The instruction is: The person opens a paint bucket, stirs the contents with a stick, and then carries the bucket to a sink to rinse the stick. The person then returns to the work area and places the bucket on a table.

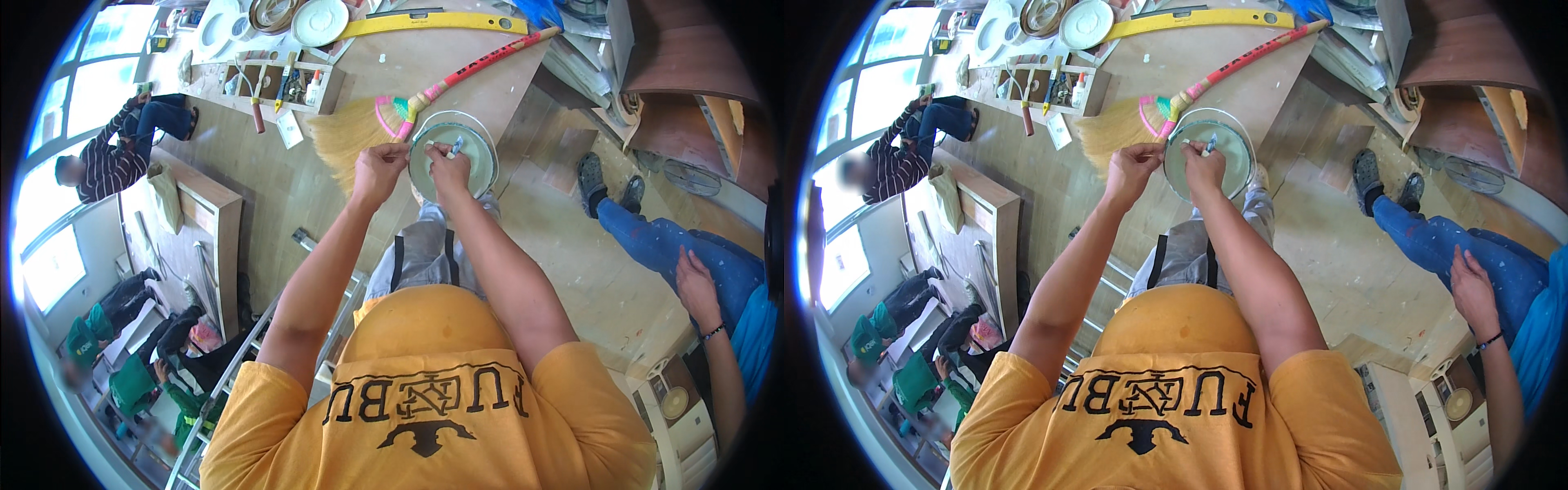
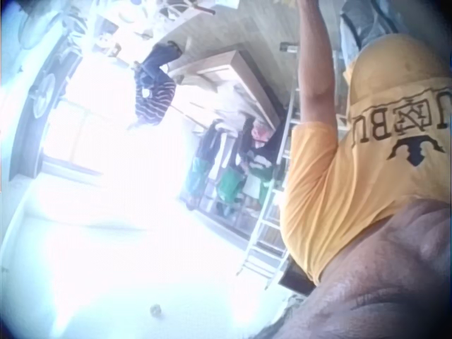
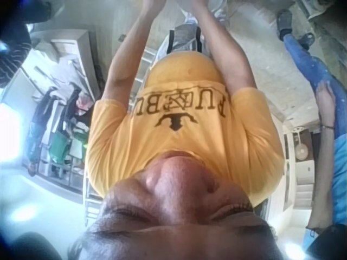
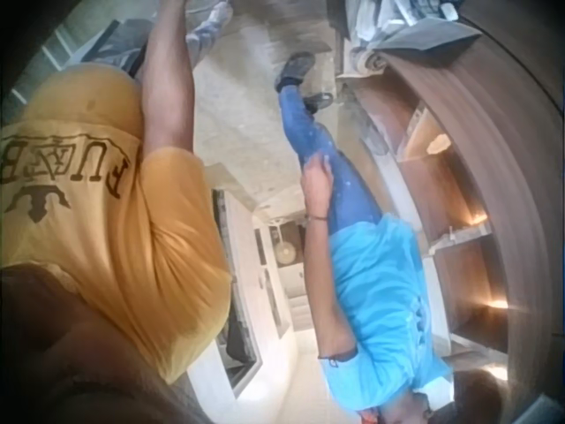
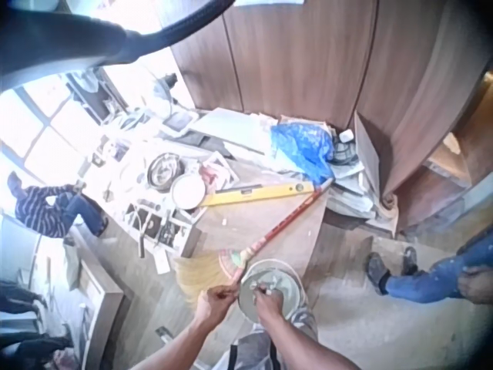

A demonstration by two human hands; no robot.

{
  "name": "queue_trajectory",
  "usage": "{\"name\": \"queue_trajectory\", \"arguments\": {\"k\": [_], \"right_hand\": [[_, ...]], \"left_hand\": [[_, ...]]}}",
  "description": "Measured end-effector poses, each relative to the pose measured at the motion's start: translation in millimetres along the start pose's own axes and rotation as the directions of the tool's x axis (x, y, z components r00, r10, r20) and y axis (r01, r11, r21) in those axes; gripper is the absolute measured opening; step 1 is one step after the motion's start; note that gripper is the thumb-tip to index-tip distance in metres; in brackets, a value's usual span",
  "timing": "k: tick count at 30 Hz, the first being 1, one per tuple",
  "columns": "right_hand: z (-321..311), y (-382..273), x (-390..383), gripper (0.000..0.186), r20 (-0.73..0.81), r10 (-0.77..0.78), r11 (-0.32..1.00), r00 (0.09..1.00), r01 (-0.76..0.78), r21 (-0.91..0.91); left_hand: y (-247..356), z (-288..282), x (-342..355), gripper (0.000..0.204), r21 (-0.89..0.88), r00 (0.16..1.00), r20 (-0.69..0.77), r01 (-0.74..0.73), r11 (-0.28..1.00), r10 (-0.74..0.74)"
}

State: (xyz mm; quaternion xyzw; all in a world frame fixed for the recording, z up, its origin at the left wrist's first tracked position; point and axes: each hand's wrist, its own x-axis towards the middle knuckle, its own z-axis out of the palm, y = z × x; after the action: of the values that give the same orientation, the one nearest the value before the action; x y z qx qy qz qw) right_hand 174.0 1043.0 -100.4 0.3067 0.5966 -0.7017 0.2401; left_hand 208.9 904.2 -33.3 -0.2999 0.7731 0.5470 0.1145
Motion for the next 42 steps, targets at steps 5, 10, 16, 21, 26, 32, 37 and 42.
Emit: {"name": "queue_trajectory", "arguments": {"k": [5, 10, 16, 21, 26, 32, 37, 42], "right_hand": [[-14.7, -20.2, -24.9, 0.018, 0.125, 0.000, 1.000, 0.992, 0.003, -0.021], [-8.8, -40.7, -28.9, 0.019, 0.145, -0.032, 0.999, 0.989, 0.036, -0.031], [-14.6, -82.0, -55.9, 0.019, 0.403, -0.032, 0.987, 0.915, 0.092, -0.129], [-23.0, -100.3, -60.9, 0.016, 0.508, -0.011, 0.960, 0.861, 0.151, -0.236], [-25.1, -120.7, -63.5, 0.018, 0.564, 0.035, 0.941, 0.825, 0.163, -0.297], [-19.7, -135.0, -79.9, 0.015, 0.693, 0.153, 0.955, 0.704, 0.074, -0.286], [-12.0, -122.1, -77.3, 0.015, 0.691, 0.119, 0.926, 0.713, 0.172, -0.337], [-36.2, -94.2, -58.3, 0.022, 0.589, 0.256, 0.929, 0.766, -0.027, -0.368]], "left_hand": [[3.3, -9.8, -27.7, 0.022, 0.036, 0.998, -0.048, -0.027, 0.999, 0.029], [5.9, -2.6, -36.0, 0.033, -0.045, 0.996, -0.075, -0.061, 0.997, 0.058], [45.3, -6.2, -53.1, 0.042, 0.068, 0.954, -0.128, -0.265, 0.962, 0.272], [50.4, -6.4, -62.9, 0.032, 0.124, 0.900, -0.176, -0.382, 0.916, 0.400], [53.5, 5.2, -71.0, 0.022, 0.085, 0.868, -0.284, -0.399, 0.913, 0.406], [53.8, -1.0, -92.0, 0.018, 0.064, 0.858, -0.387, -0.341, 0.938, 0.338], [47.0, -11.7, -93.8, 0.014, 0.051, 0.853, -0.426, -0.312, 0.949, 0.303], [40.9, -20.7, -89.2, 0.014, -0.087, 0.910, -0.410, -0.103, 0.991, 0.058]]}}
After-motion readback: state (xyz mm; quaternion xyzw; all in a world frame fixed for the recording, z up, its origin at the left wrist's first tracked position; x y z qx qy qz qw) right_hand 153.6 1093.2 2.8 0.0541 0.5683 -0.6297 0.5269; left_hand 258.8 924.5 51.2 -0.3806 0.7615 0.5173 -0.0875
